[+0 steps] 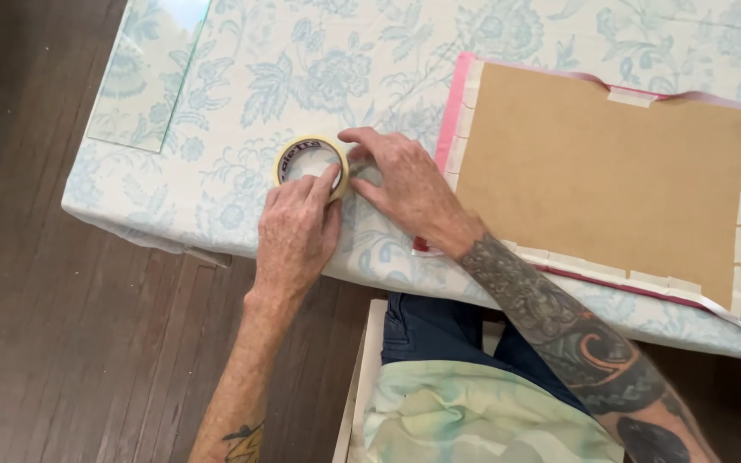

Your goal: Securing the edges of a material to a backing board using masking tape

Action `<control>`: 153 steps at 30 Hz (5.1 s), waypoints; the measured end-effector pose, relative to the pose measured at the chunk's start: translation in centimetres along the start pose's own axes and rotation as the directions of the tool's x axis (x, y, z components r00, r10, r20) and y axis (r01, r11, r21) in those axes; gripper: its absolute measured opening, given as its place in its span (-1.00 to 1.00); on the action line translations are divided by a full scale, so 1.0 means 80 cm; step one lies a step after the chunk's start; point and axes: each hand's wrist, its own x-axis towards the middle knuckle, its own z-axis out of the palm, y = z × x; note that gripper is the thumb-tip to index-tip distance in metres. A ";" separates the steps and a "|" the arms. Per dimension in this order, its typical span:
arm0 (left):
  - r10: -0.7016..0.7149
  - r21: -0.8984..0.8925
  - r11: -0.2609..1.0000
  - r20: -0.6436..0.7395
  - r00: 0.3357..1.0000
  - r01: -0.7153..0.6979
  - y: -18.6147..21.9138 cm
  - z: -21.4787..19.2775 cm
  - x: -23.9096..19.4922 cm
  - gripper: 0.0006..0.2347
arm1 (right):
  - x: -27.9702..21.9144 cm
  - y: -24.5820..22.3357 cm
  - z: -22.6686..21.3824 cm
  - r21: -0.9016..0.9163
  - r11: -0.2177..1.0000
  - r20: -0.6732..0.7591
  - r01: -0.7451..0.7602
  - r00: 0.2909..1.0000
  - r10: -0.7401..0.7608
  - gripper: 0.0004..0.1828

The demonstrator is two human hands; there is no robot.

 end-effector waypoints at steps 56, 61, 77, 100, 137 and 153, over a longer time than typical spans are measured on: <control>0.525 -0.195 0.837 0.024 0.851 -0.511 0.085 -0.003 0.015 -0.94 | -0.228 -0.045 -0.127 0.127 0.958 -0.210 -0.255 0.937 0.278 -0.88; 0.508 -0.263 0.848 0.164 0.845 -0.459 0.078 0.003 0.034 -0.88 | -0.219 -0.043 -0.129 0.137 0.963 -0.179 -0.234 0.950 0.256 -0.88; 0.467 -0.490 0.816 0.250 0.848 -0.305 0.084 0.011 0.050 -0.87 | -0.205 -0.025 -0.135 0.197 0.876 -0.182 -0.439 0.862 0.473 -0.90; 0.368 -0.576 0.813 0.394 0.842 -0.086 0.078 0.019 0.062 -0.85 | -0.192 -0.021 -0.130 0.123 0.903 -0.168 -0.412 0.888 0.428 -0.94; 0.380 -0.612 0.791 0.501 0.778 0.008 0.075 0.024 0.072 -0.80 | -0.134 -0.013 -0.125 0.134 0.811 0.187 -0.569 0.819 0.543 -0.73; 0.381 -0.627 0.779 0.482 0.789 0.007 0.075 0.026 0.071 -0.84 | -0.139 -0.004 -0.116 0.110 0.841 0.133 -0.530 0.846 0.516 -0.71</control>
